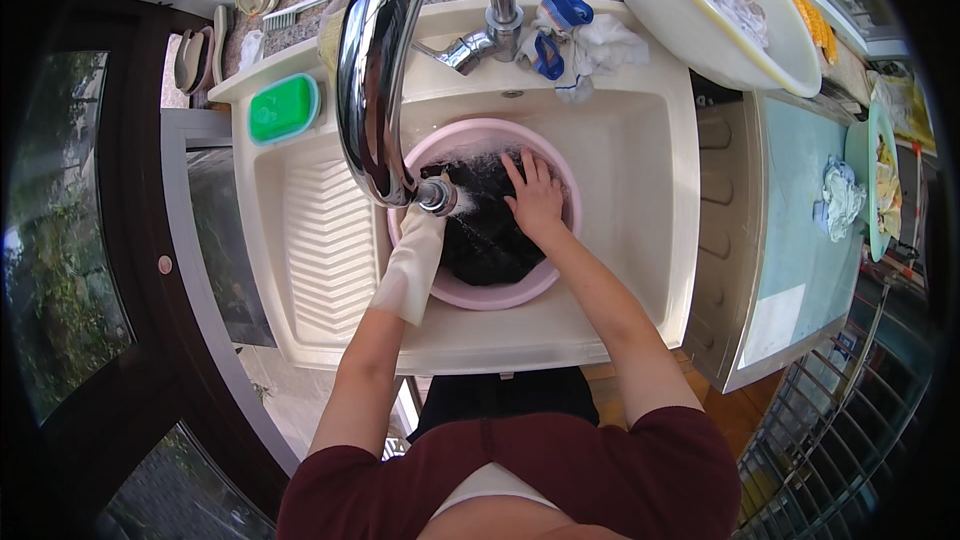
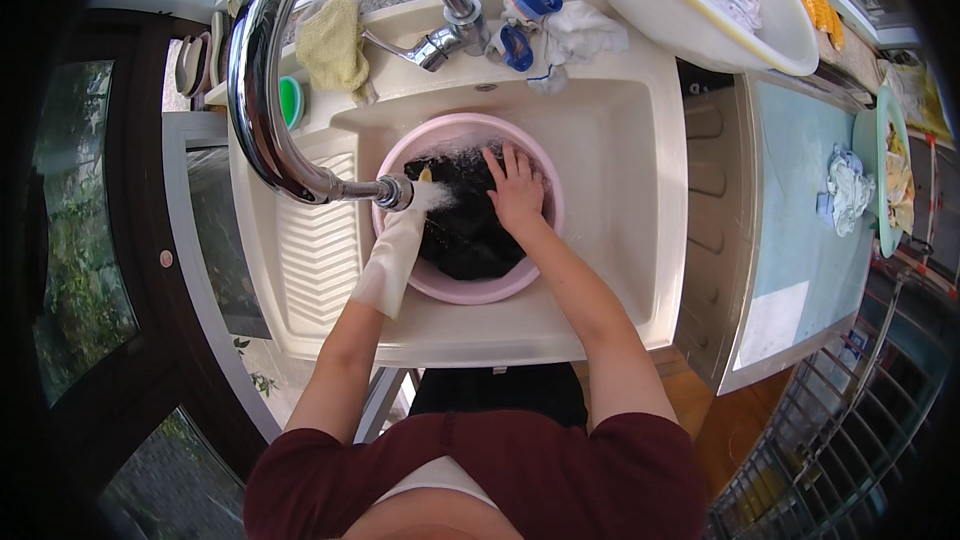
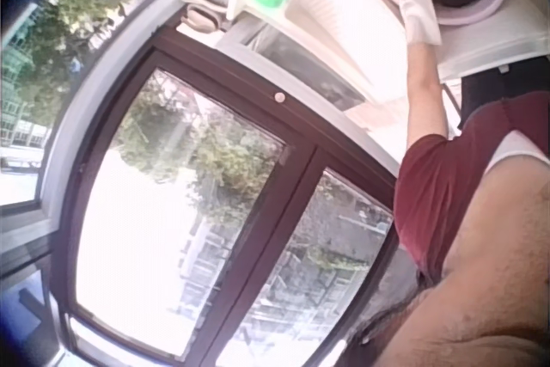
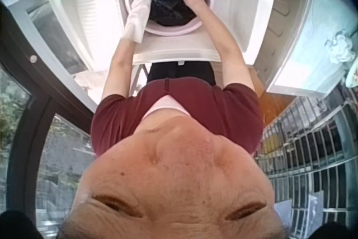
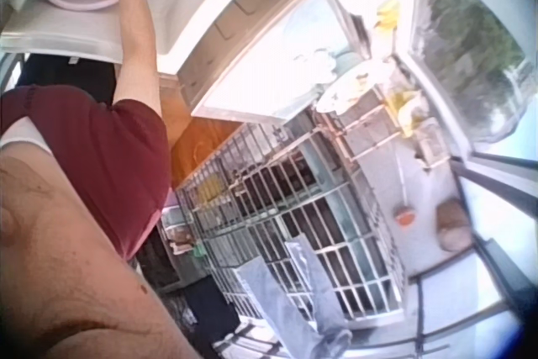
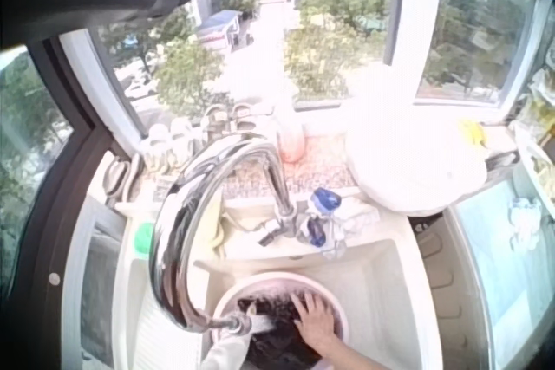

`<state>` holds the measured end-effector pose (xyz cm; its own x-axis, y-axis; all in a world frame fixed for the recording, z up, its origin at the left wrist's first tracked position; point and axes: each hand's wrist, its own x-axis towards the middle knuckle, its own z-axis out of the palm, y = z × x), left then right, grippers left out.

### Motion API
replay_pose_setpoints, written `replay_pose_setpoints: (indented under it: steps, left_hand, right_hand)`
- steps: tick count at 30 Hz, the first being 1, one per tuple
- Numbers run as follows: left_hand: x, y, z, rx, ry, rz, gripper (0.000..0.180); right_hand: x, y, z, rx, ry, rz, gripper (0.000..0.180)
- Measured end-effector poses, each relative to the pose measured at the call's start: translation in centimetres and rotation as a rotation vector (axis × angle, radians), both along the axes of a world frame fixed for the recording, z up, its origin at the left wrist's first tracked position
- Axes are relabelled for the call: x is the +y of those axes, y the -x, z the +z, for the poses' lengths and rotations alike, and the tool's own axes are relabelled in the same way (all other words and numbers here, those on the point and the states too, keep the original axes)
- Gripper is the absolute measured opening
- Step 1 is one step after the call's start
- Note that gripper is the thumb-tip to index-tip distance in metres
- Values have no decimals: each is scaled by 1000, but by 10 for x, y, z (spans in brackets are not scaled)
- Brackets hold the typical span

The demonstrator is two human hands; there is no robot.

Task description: The person washes black garments by hand in a pink basin within a sink, scrubbing and rinsing them under running water while wearing a protective glove on one hand.

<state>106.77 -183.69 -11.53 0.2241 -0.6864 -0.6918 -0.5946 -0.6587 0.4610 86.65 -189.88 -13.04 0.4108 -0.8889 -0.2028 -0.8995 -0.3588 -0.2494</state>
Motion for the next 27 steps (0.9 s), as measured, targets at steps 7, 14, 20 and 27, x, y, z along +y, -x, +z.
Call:
replay_pose_setpoints:
  steps: [7, 14, 20, 27]
  left_hand:
    - [36, 45, -45, -424, 153, -104, 22]
    - [16, 52, -34, -600, 800, -295, 21]
    - [-3, 38, -51, -466, 736, -216, 26]
    - [17, 42, 53, -189, -141, -102, 55]
  right_hand:
    - [16, -21, -63, -90, -46, 164, 58]
    - [21, -42, -98, -74, -74, 5, 58]
    - [-10, -25, -27, -266, -187, -13, 29]
    - [70, 14, 50, -618, -374, -124, 32]
